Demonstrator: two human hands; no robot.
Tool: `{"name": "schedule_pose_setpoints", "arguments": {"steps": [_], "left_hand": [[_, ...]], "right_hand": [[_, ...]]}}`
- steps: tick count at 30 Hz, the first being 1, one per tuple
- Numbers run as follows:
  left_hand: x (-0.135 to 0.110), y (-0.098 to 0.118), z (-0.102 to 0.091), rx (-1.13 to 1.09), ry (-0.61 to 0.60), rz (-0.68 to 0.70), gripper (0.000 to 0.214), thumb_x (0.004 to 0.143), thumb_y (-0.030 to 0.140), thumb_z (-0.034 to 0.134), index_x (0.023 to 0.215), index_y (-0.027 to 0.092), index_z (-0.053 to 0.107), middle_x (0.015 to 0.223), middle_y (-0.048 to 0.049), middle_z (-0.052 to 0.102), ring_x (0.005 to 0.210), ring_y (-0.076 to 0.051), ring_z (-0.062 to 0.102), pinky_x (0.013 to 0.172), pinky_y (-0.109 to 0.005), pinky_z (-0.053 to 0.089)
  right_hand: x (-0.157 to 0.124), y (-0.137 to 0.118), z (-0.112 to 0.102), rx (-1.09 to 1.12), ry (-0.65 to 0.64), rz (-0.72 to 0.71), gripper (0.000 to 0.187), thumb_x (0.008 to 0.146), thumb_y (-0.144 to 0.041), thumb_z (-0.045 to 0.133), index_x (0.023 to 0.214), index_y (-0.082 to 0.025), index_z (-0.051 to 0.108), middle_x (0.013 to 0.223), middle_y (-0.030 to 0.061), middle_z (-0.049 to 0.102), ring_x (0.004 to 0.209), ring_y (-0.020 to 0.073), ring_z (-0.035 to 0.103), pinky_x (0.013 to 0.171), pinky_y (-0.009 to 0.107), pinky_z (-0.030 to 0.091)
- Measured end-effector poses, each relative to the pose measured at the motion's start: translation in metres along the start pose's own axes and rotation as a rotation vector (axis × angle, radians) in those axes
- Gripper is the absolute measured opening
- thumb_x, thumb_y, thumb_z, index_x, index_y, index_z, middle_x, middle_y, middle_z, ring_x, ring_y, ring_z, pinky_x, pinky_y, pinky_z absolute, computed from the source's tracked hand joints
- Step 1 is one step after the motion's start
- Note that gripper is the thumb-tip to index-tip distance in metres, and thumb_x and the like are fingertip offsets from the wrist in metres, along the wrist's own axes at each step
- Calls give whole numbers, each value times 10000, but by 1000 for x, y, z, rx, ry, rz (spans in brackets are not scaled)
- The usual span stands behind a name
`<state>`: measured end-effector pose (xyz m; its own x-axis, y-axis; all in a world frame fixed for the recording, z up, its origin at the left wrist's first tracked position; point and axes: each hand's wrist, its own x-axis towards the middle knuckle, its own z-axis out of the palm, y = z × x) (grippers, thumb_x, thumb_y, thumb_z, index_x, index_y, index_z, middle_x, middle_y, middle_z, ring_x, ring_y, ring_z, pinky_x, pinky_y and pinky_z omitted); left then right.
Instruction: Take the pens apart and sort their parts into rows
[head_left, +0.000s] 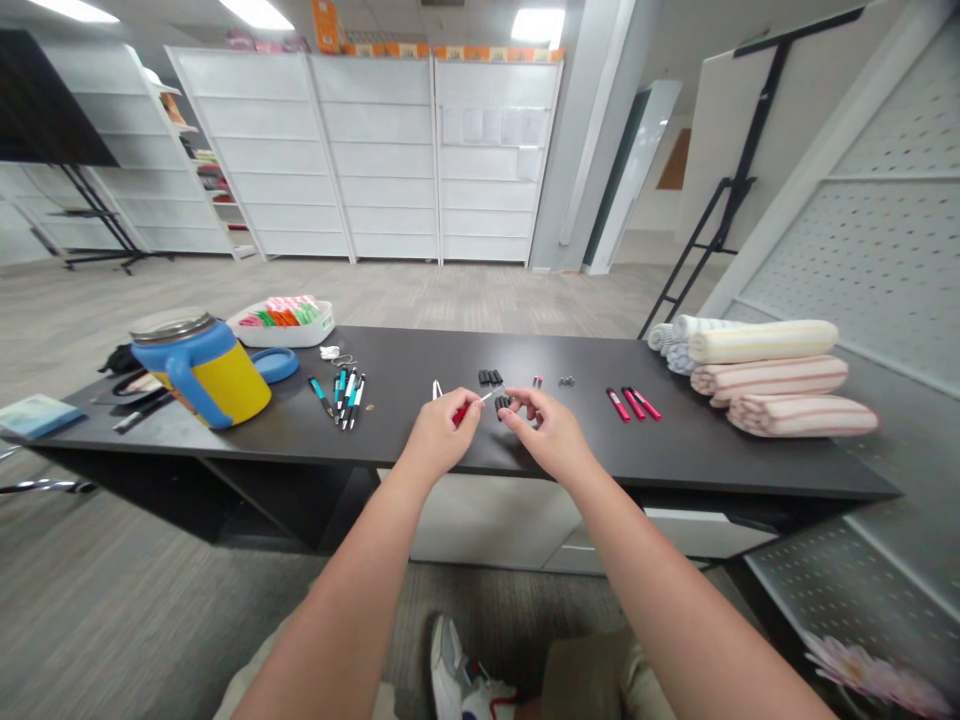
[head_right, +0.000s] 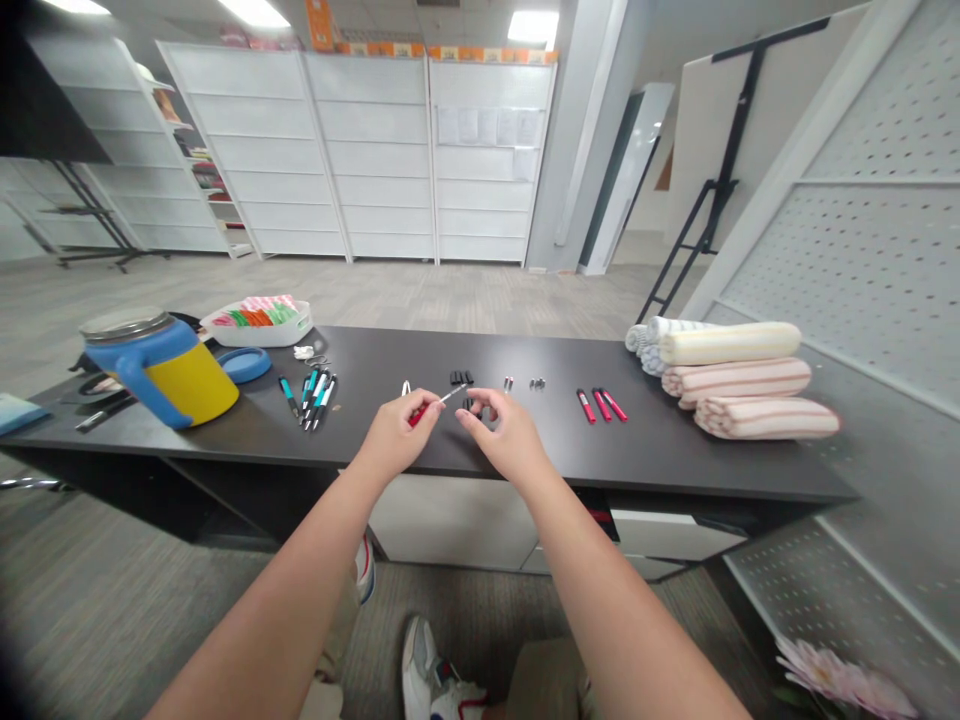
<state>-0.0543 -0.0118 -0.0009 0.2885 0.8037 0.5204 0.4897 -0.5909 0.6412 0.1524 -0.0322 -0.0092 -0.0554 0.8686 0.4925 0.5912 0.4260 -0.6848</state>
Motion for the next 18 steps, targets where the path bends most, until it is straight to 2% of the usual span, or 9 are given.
{"name": "schedule_pose_setpoints", "arguments": {"steps": [3,5,7,10,13,15,18], "left_hand": [[-4,6,6,118,-139,138,194,1003,276,498,944,213,673,917,-44,717,862,-189,657,789,-293,458],[-5,7,9,160,-178,161,189,1002,261,491,960,211,668,932,-55,714,867,-197,656,781,-299,459],[-6,6,9,167,-177,160,187,1002,258,489,966,211,666,926,-53,712,858,-195,653,770,-299,454],[-5,4,4,146,-143,144,194,1003,267,492,946,212,668,887,-40,710,828,-186,649,759,-294,444],[-4,1,-3,132,-67,64,216,1006,311,501,922,217,676,825,-17,703,754,-168,632,722,-283,431],[-3,-2,-6,105,17,-33,229,998,349,516,912,221,685,781,-2,693,698,-156,611,688,-273,424],[0,-9,-9,-4,133,-178,244,978,387,529,926,219,699,730,7,677,664,-148,608,655,-257,429]], "right_hand": [[0,4,-3,117,-34,89,376,903,-505,687,1148,-225,745,879,24,739,719,174,590,692,308,466],[0,8,-4,119,-58,106,304,900,-503,680,990,-231,784,797,14,725,679,168,568,655,298,438],[0,11,-5,127,-51,126,298,896,-508,678,923,-233,790,751,12,711,660,168,558,633,293,420],[-1,13,-6,176,41,176,341,889,-541,678,941,-221,782,759,19,712,657,173,570,620,291,418],[-2,10,-7,134,125,200,328,900,-528,674,937,-216,766,742,15,704,632,171,563,617,294,419],[-2,6,-5,52,125,185,255,895,-471,704,917,-223,755,737,7,705,624,168,557,624,294,420],[0,0,3,-116,31,60,133,858,-357,784,867,-233,736,797,6,737,718,181,594,695,299,436]]}}
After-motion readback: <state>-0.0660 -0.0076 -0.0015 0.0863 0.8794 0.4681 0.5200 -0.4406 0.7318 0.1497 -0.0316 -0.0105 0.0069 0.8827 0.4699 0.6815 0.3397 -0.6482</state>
